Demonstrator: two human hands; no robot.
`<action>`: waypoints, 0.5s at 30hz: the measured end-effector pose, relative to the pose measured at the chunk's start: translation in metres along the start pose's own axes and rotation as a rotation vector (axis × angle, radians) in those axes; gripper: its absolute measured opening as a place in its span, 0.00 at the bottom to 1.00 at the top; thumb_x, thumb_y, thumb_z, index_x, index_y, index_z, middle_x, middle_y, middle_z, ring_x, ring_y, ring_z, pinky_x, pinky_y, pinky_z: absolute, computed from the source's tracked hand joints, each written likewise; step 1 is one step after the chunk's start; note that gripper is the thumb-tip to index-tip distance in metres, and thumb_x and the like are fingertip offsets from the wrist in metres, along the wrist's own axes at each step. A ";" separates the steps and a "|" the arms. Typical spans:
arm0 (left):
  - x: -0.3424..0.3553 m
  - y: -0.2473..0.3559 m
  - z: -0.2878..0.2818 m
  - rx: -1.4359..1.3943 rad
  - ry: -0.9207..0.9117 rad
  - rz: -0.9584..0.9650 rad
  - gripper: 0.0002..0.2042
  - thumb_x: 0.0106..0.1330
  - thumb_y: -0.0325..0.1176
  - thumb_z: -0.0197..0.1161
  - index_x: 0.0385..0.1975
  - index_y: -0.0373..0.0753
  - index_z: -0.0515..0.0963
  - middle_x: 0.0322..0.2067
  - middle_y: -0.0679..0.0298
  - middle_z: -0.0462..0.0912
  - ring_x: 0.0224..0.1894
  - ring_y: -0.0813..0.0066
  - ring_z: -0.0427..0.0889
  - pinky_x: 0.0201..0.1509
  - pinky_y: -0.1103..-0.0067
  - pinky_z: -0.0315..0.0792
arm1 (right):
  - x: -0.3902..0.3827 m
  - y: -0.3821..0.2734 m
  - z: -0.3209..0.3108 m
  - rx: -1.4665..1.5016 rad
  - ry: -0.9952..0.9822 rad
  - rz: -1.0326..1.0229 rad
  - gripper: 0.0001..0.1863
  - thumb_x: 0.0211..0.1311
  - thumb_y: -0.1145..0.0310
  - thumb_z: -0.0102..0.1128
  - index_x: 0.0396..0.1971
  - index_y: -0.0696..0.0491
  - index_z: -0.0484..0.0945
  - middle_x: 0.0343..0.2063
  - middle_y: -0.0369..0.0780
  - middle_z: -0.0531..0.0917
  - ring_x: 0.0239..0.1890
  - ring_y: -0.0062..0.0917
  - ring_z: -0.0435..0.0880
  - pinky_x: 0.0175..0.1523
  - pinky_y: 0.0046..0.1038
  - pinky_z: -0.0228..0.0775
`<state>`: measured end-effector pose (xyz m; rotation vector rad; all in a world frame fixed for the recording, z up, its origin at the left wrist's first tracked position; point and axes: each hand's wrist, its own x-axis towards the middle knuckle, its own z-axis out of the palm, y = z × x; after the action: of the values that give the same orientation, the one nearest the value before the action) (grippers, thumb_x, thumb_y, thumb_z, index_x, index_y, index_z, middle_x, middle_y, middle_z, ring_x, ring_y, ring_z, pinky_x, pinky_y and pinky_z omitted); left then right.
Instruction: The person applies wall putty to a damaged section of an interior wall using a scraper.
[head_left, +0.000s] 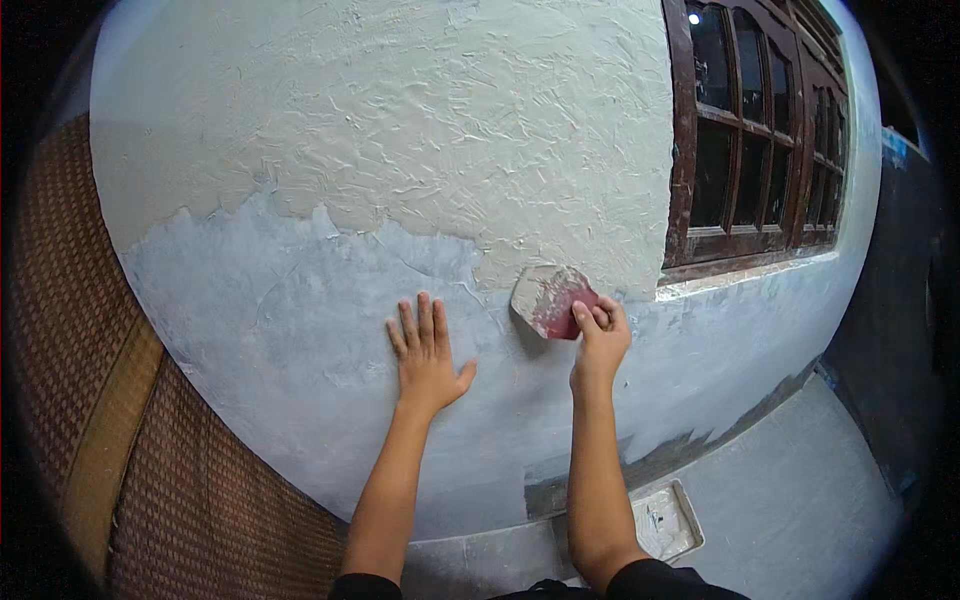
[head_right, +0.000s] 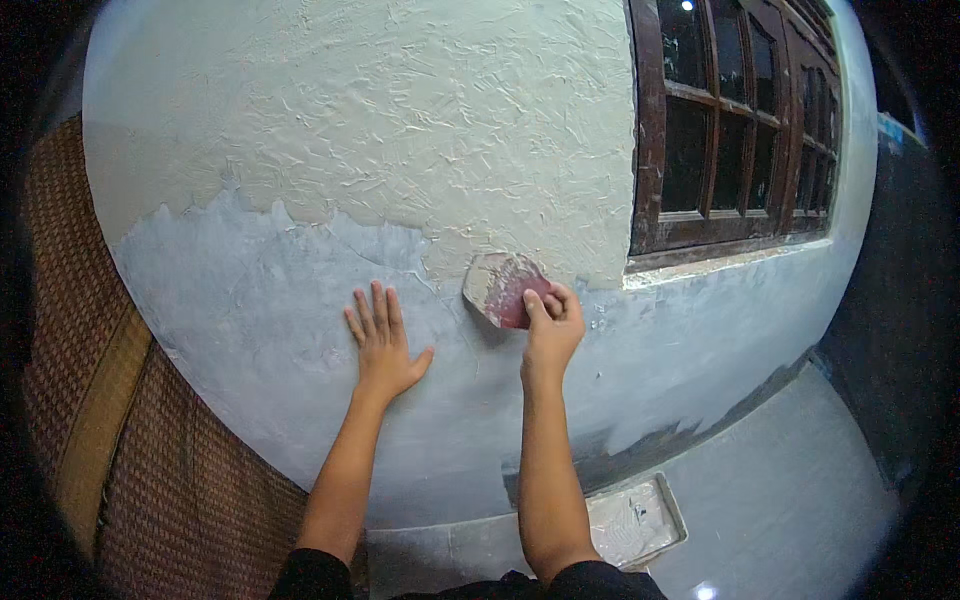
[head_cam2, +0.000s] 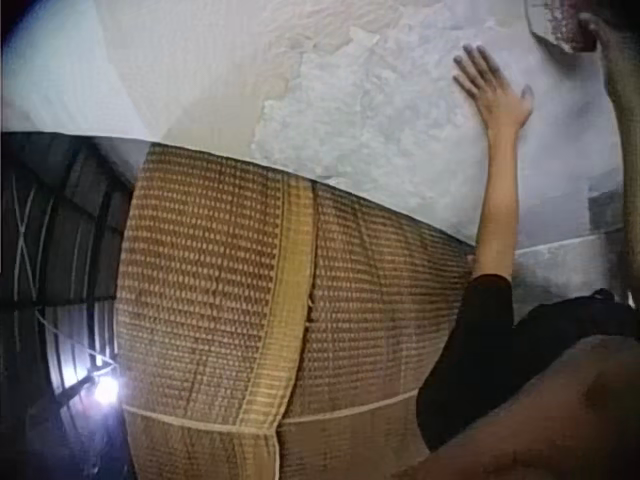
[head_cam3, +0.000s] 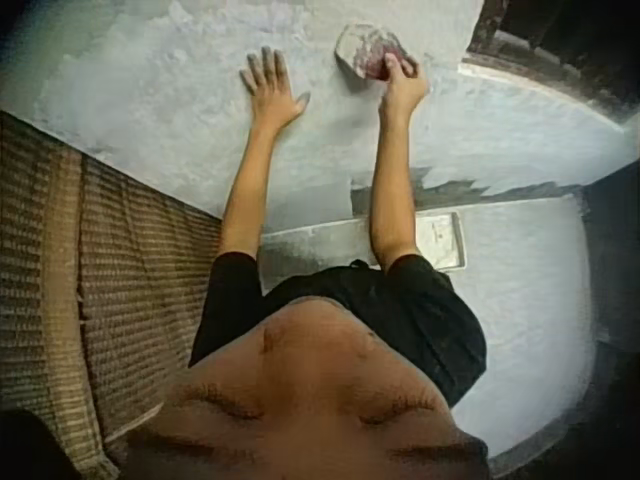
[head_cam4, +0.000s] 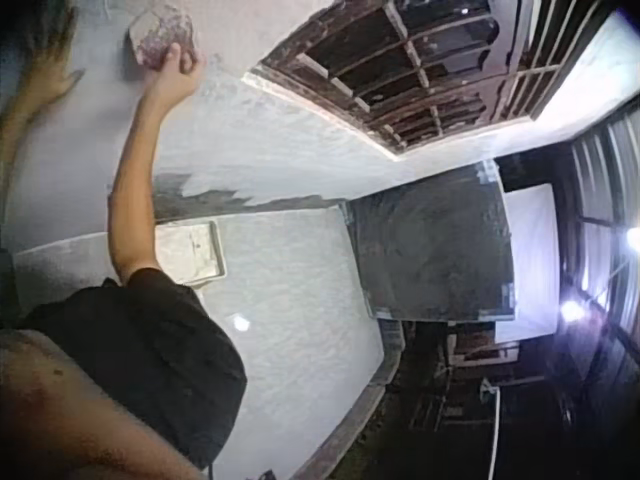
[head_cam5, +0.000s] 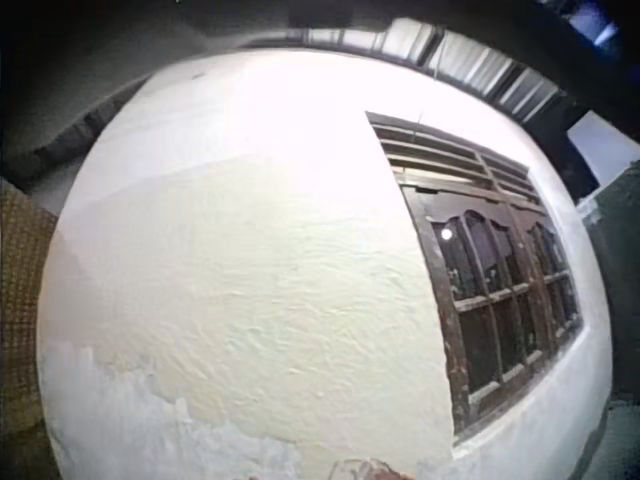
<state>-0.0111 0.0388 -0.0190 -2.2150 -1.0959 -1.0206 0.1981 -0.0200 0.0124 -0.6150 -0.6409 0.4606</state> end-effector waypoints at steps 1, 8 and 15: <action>0.000 0.000 0.000 -0.001 0.001 0.000 0.56 0.48 0.48 0.66 0.68 0.33 0.32 0.69 0.46 0.29 0.69 0.39 0.25 0.66 0.46 0.23 | -0.003 0.001 -0.002 0.018 -0.002 -0.003 0.14 0.53 0.80 0.64 0.40 0.60 0.73 0.32 0.37 0.79 0.34 0.17 0.77 0.40 0.18 0.69; 0.000 0.001 -0.003 0.017 -0.014 -0.011 0.56 0.48 0.48 0.66 0.67 0.32 0.32 0.69 0.46 0.28 0.69 0.39 0.25 0.66 0.46 0.23 | 0.006 0.003 -0.002 -0.012 0.006 0.026 0.15 0.52 0.79 0.65 0.40 0.59 0.72 0.32 0.37 0.78 0.33 0.17 0.76 0.39 0.18 0.67; 0.002 0.004 -0.004 0.012 -0.037 -0.017 0.56 0.48 0.48 0.66 0.67 0.31 0.32 0.69 0.46 0.28 0.69 0.39 0.24 0.66 0.46 0.23 | 0.007 0.013 -0.002 0.039 0.047 0.057 0.16 0.52 0.81 0.64 0.41 0.59 0.72 0.35 0.39 0.79 0.35 0.19 0.77 0.42 0.20 0.68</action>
<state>-0.0087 0.0349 -0.0154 -2.2266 -1.1362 -0.9817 0.2018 -0.0071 0.0050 -0.6070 -0.5697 0.5096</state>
